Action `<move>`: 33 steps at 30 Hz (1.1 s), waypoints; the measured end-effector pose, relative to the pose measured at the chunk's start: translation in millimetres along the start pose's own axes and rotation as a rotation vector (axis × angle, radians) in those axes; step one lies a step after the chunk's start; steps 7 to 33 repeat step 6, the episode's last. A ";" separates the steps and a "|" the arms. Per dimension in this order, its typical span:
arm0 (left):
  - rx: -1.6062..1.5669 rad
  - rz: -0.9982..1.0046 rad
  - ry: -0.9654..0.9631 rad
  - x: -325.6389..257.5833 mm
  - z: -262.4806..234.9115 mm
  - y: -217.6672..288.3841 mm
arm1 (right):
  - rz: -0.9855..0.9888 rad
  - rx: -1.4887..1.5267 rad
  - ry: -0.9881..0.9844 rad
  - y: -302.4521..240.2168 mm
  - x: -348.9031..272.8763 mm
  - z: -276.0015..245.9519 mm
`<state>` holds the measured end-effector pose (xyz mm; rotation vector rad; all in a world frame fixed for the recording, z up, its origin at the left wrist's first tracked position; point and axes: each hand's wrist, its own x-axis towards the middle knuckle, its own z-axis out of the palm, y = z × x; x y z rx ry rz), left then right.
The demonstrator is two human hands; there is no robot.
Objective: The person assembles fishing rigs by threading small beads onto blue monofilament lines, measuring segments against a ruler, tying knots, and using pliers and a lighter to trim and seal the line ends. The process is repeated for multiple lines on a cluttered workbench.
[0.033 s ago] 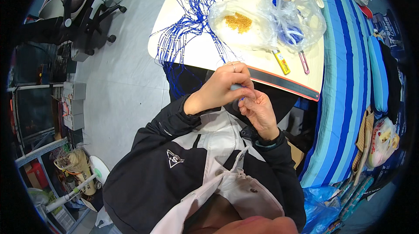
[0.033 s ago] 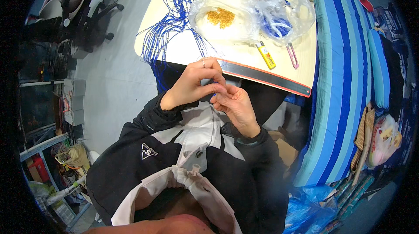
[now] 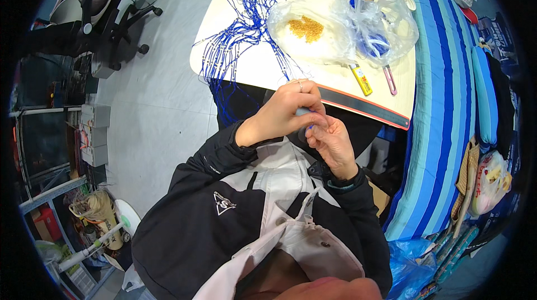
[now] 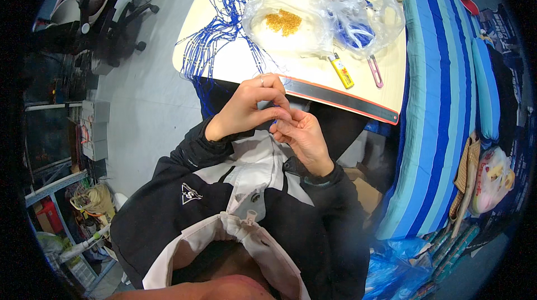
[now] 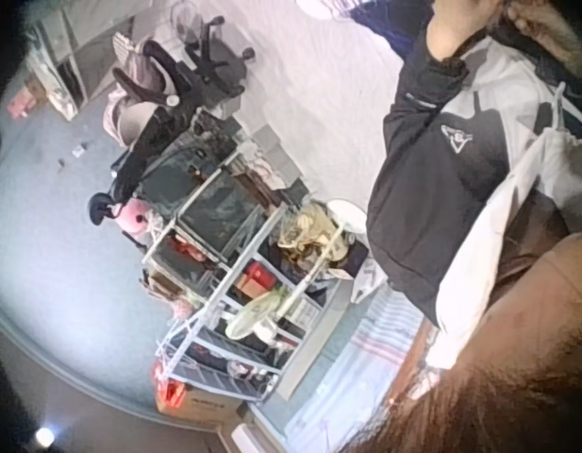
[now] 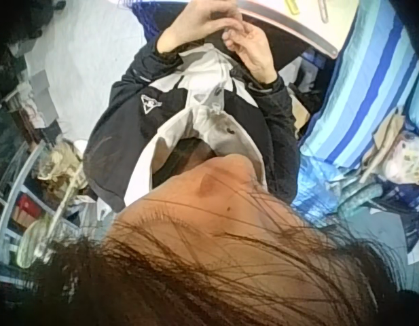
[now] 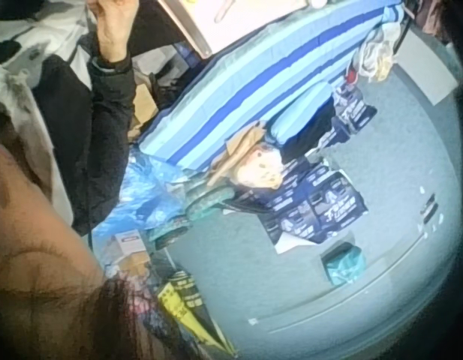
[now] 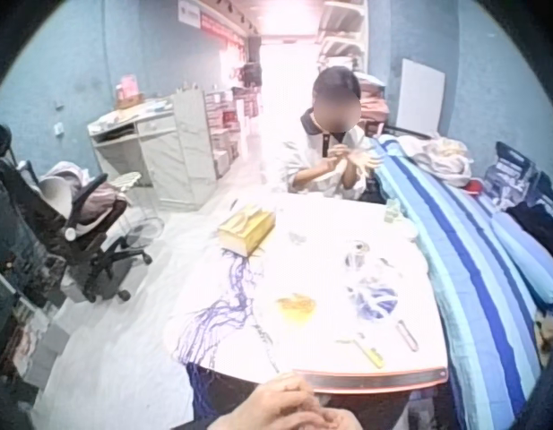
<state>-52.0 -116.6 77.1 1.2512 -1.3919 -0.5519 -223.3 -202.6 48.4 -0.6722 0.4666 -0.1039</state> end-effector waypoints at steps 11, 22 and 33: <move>-0.050 -0.099 -0.058 1.6 -3.6 0.1 | -0.005 -0.006 -0.016 3.3 1.3 -1.2; -0.050 -0.099 -0.058 1.6 -3.6 0.1 | -0.005 -0.006 -0.016 3.3 1.3 -1.2; -0.050 -0.099 -0.058 1.6 -3.6 0.1 | -0.005 -0.006 -0.016 3.3 1.3 -1.2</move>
